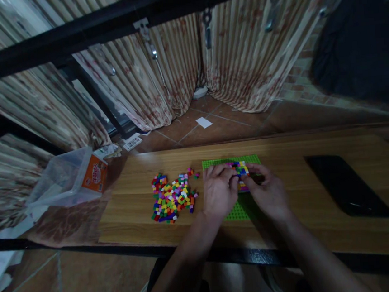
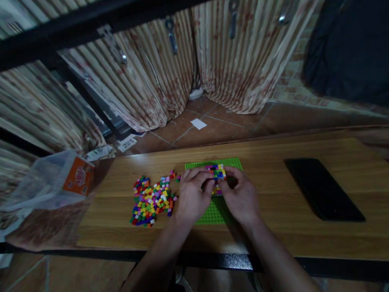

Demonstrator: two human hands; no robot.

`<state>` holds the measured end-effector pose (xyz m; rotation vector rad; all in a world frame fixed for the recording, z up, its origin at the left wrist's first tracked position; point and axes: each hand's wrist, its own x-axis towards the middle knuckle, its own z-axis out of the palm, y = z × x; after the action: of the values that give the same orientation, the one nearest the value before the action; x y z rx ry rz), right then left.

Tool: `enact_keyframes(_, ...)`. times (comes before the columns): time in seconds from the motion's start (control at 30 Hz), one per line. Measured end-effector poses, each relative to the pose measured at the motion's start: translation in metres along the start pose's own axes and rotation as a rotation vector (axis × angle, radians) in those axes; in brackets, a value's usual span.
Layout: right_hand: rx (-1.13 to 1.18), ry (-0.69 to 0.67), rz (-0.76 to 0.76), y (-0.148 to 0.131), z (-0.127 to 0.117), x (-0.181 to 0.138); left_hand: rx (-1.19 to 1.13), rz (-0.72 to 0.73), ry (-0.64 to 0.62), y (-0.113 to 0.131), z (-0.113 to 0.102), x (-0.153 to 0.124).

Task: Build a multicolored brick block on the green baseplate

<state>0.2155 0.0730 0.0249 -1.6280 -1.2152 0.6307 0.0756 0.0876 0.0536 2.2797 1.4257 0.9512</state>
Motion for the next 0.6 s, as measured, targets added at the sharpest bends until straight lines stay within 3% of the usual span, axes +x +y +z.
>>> enact_keyframes(0.13,-0.028,0.000,0.019,0.002,-0.002,0.000,-0.043,-0.025,0.076,-0.011,-0.008,0.002)
enact_keyframes(0.23,-0.030,-0.001,0.018,0.002,-0.003,0.000,0.061,-0.111,0.087,-0.031,-0.021,0.005)
enact_keyframes(0.4,-0.008,0.000,0.011,0.002,-0.003,0.001,0.290,-0.261,-0.053,-0.066,-0.046,0.007)
enact_keyframes(0.6,-0.023,0.006,0.000,0.004,-0.004,0.001,0.383,-0.254,-0.174,-0.069,-0.050,0.004)
